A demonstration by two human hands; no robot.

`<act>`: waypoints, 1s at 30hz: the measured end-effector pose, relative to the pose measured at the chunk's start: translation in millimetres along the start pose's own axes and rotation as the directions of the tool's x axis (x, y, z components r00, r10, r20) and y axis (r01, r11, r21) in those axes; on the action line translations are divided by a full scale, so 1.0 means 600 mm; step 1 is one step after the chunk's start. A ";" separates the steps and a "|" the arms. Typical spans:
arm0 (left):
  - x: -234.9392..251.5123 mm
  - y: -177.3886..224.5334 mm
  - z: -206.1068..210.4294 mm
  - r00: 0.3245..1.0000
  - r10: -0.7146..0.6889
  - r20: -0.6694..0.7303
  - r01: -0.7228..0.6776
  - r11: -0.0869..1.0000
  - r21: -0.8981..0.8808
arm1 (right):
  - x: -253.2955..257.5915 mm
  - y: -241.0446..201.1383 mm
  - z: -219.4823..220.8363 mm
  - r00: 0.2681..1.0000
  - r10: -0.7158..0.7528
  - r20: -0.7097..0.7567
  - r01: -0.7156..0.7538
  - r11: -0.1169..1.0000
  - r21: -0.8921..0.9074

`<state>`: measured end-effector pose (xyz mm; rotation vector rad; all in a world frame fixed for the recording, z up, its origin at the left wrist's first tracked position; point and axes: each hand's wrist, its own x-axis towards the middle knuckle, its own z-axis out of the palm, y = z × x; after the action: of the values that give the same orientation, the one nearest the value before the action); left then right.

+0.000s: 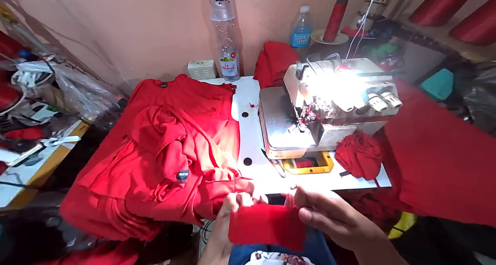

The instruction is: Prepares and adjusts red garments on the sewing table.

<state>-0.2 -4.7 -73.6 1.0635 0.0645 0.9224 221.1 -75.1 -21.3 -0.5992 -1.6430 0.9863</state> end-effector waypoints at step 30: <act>0.029 0.075 -0.031 0.947 0.046 0.318 -0.042 0.999 -0.018 | 0.024 0.062 0.003 0.970 0.122 0.211 -0.233 0.716 0.658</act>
<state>-25.3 27.9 -42.3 1.1953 -0.2334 0.7795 211.2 -44.5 -45.0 -0.1739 -1.2190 1.7083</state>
